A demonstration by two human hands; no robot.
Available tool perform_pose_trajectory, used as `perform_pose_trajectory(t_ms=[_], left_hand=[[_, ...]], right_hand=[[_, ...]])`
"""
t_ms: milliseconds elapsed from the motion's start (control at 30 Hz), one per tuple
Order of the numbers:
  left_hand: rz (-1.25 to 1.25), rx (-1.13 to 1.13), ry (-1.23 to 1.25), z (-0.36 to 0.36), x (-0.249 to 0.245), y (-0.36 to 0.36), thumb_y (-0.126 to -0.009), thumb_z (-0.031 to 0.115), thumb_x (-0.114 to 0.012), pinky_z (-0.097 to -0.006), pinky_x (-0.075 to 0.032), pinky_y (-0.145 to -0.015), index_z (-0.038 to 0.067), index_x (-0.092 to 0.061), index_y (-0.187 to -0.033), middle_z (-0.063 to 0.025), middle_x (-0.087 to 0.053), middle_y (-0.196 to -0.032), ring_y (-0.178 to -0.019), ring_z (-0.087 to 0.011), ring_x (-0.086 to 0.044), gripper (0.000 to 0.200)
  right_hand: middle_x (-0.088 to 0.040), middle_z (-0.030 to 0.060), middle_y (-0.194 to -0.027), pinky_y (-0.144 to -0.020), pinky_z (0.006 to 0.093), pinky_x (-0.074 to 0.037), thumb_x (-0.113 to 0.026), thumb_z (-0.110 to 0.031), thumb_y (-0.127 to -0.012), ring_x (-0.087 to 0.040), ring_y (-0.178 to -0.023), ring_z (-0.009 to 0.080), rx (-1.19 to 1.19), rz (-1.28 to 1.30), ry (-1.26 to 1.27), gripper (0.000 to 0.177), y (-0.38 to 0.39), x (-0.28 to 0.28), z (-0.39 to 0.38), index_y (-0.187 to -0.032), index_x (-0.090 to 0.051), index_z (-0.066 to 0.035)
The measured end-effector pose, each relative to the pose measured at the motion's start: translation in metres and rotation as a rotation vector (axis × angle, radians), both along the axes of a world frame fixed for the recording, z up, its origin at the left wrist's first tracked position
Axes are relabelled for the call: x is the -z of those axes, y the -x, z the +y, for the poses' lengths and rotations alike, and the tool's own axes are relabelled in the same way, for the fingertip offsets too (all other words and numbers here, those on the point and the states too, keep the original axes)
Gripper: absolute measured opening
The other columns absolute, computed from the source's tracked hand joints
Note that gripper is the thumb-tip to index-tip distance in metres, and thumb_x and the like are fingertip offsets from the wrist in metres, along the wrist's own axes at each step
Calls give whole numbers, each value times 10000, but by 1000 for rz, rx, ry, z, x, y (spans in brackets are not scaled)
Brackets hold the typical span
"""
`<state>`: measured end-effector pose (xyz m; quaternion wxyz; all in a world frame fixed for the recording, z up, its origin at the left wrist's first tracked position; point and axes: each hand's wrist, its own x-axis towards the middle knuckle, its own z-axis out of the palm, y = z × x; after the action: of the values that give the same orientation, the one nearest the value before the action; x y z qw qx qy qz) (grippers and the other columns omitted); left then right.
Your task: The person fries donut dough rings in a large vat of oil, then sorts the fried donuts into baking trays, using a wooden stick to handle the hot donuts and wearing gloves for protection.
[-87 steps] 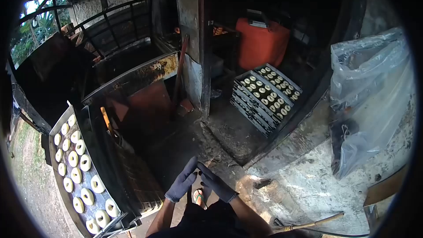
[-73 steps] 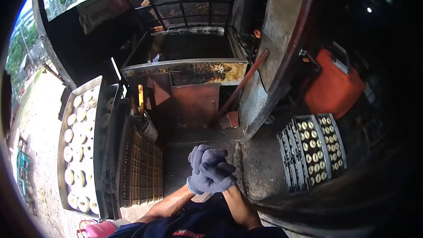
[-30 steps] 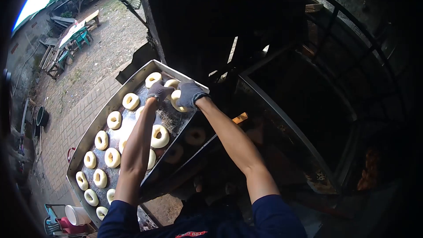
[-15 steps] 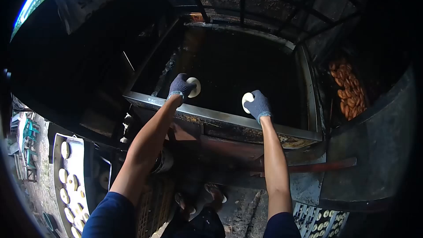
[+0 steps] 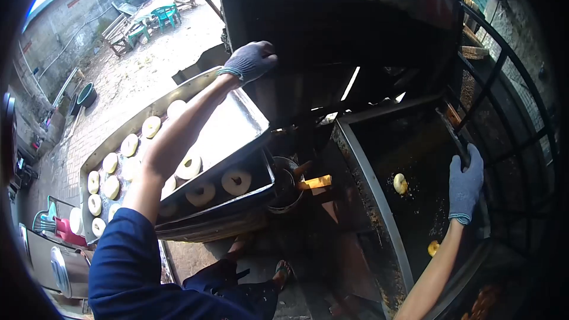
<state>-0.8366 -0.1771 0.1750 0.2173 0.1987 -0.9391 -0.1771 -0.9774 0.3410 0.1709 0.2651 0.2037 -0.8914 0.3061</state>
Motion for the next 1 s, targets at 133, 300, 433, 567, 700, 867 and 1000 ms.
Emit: perform_pose_trajectory(t_ms=[133,300,433,567,700,867,1000], left_hand=[[-675,-437,74,-174,78,-167,-810,298,-557,-425,-544,-786,16,-731,-1000,-223,-707,-971,-909,-346,-702,382],[-533,-620,-214,-175,113,-217,-827,354,-596,-421,-536,-841,-2,-723,-1015,-250,-686,-1032,-989,-376,-676,422],[-471,-618,-467,-178,107,-223,-677,409,-714,-410,-535,-853,-7,-732,-977,-255,-694,-992,-965,-365,-688,513],[-68,-251,-455,-172,98,-201,-697,198,-757,-343,-548,-808,14,-604,-1106,-185,-687,-964,-900,-249,-689,474],[131,331,-637,-32,30,-96,-764,114,-745,-327,-547,-848,15,-529,-1201,-160,-636,-1075,-957,-205,-653,497],[-115,815,-638,238,77,58,-770,221,-748,-368,-525,-930,52,-519,-1326,-182,-650,-1160,-1044,-269,-660,625],[-198,703,-424,407,187,143,-714,332,-759,-432,-525,-901,85,-597,-1218,-197,-692,-1063,-1029,-356,-665,584]], right_hand=[[-667,123,-1037,-853,359,-535,-609,-129,-889,-665,-946,240,-725,-44,-34,295,-118,-77,-266,-1157,-636,-9],[-655,245,-1120,-969,412,-484,-537,-272,-859,-626,-1069,386,-916,-422,-670,426,-166,50,-542,-1185,-631,-15],[-552,298,-1311,-995,448,-462,-533,-238,-842,-554,-1223,400,-373,-458,-587,432,-181,134,-648,-1161,-658,25],[-690,221,-959,-889,439,-507,-730,-277,-702,-665,-935,409,-663,-554,-101,347,-175,97,-581,-980,-708,-70],[-614,162,-1022,-817,428,-517,-743,-161,-734,-633,-955,329,-543,-365,409,376,-144,40,-362,-1055,-572,-63],[-660,162,-960,-818,379,-531,-680,-132,-747,-666,-895,280,123,-387,468,363,-106,127,-26,-1079,-596,-12],[-668,180,-966,-818,386,-531,-716,-186,-700,-671,-911,301,520,-428,326,402,-89,221,180,-1052,-606,-24]])
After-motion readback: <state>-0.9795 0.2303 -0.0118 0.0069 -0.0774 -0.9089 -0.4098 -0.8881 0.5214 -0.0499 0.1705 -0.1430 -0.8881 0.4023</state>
